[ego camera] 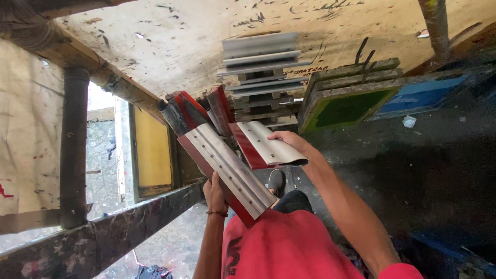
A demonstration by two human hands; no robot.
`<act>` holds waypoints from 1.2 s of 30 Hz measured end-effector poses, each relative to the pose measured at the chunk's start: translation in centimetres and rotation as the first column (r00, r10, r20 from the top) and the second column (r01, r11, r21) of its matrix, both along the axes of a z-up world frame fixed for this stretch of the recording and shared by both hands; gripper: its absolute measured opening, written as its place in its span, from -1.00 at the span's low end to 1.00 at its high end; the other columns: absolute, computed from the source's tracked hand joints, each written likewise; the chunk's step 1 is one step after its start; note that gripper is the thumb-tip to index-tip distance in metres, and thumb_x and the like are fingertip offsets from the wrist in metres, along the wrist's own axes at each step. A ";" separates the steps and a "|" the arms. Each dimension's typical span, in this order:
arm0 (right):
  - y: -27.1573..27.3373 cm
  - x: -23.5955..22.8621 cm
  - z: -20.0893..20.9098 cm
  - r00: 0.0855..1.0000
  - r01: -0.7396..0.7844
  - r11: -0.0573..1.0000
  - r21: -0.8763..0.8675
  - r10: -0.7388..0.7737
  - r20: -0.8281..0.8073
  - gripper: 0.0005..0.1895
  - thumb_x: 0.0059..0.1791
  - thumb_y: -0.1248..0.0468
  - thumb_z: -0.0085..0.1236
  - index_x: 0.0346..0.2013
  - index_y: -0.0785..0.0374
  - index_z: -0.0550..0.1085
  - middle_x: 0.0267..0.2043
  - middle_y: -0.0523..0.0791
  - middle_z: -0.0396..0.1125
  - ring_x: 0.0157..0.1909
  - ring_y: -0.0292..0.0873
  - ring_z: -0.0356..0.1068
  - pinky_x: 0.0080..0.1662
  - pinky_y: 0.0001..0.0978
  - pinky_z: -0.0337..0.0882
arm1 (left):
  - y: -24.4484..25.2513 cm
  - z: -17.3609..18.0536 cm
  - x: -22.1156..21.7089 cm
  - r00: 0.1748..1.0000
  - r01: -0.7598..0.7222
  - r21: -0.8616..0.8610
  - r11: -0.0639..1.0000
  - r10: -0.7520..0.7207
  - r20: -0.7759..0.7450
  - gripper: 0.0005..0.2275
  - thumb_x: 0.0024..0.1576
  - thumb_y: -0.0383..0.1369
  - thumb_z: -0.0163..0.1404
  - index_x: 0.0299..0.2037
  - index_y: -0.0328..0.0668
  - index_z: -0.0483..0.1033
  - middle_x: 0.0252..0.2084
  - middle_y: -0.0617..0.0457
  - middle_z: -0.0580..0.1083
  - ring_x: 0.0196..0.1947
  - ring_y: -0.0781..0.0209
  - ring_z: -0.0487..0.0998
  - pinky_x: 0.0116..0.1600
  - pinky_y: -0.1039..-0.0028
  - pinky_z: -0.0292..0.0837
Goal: The person walks through a workshop carrying a squeegee and a container of black ink. They pour the ink onto a screen printing frame and use a brush to spread it across the mesh. After retrieving a different squeegee, they return to the frame and pull the ink across the screen to print a design onto a white t-shirt.
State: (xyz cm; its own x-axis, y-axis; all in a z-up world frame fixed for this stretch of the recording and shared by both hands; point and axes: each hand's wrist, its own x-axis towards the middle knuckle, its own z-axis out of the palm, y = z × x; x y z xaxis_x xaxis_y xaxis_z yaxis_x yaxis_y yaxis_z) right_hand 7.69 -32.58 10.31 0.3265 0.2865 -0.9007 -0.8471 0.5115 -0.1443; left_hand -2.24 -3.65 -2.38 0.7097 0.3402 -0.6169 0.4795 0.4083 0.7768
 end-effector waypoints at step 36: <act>1.5 -2.5 4.6 0.722 -0.251 0.838 -0.484 0.495 0.484 -0.71 -0.27 0.21 0.55 -0.38 0.19 0.58 -0.53 -0.09 0.50 -0.55 -0.18 0.52 -0.49 -0.42 0.50 | -5.6 13.2 4.8 0.959 0.261 0.278 0.924 -0.281 0.033 -0.64 0.10 -0.07 0.26 -0.56 -0.05 0.43 -0.63 0.16 0.33 -0.58 0.32 0.32 -0.44 0.49 0.22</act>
State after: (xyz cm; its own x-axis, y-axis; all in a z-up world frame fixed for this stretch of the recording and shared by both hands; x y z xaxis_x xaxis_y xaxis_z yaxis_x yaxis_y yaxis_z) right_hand 5.22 -31.07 14.94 0.7450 0.1964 -0.6375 -0.6464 -0.0237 -0.7627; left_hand 2.58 -9.23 10.81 0.8368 0.2747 -0.4737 0.4817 0.0422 0.8753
